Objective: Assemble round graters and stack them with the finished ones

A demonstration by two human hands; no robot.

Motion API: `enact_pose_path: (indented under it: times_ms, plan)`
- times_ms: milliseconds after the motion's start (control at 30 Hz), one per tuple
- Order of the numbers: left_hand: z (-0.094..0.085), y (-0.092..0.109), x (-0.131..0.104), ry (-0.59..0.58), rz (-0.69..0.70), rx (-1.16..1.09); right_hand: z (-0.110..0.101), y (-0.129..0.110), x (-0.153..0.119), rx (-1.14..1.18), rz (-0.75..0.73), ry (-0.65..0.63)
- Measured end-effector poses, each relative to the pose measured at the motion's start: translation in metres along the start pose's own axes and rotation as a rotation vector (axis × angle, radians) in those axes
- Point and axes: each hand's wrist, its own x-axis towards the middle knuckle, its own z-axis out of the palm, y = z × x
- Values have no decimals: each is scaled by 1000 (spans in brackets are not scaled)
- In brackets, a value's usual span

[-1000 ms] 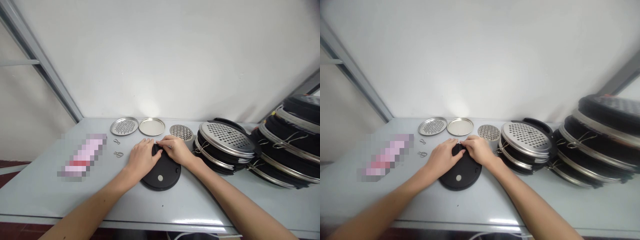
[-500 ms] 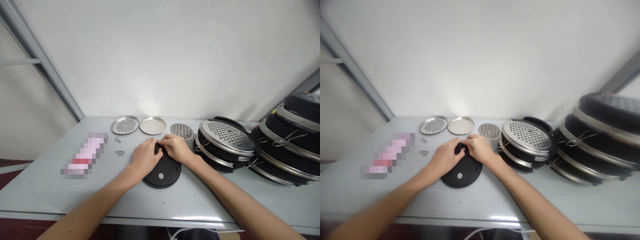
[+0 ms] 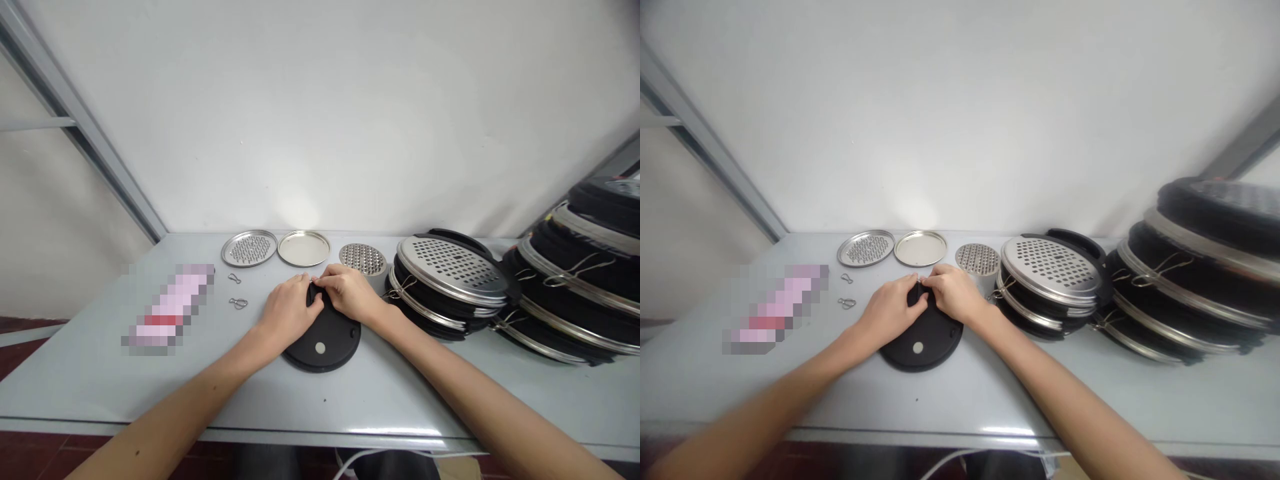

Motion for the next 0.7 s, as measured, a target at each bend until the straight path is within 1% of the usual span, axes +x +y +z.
enact_pose_path:
  times_ms: [267, 433, 700]
  plan:
    - [0, 0, 2, -11, 9, -44, 1, 0, 0, 24, -35, 15]
    - [2, 0, 0, 8, 23, -14, 2, 1, 0, 12, -74, 31]
    - [-2, 6, -1, -41, 46, 85, 1, 2, 1, -7, -113, 34]
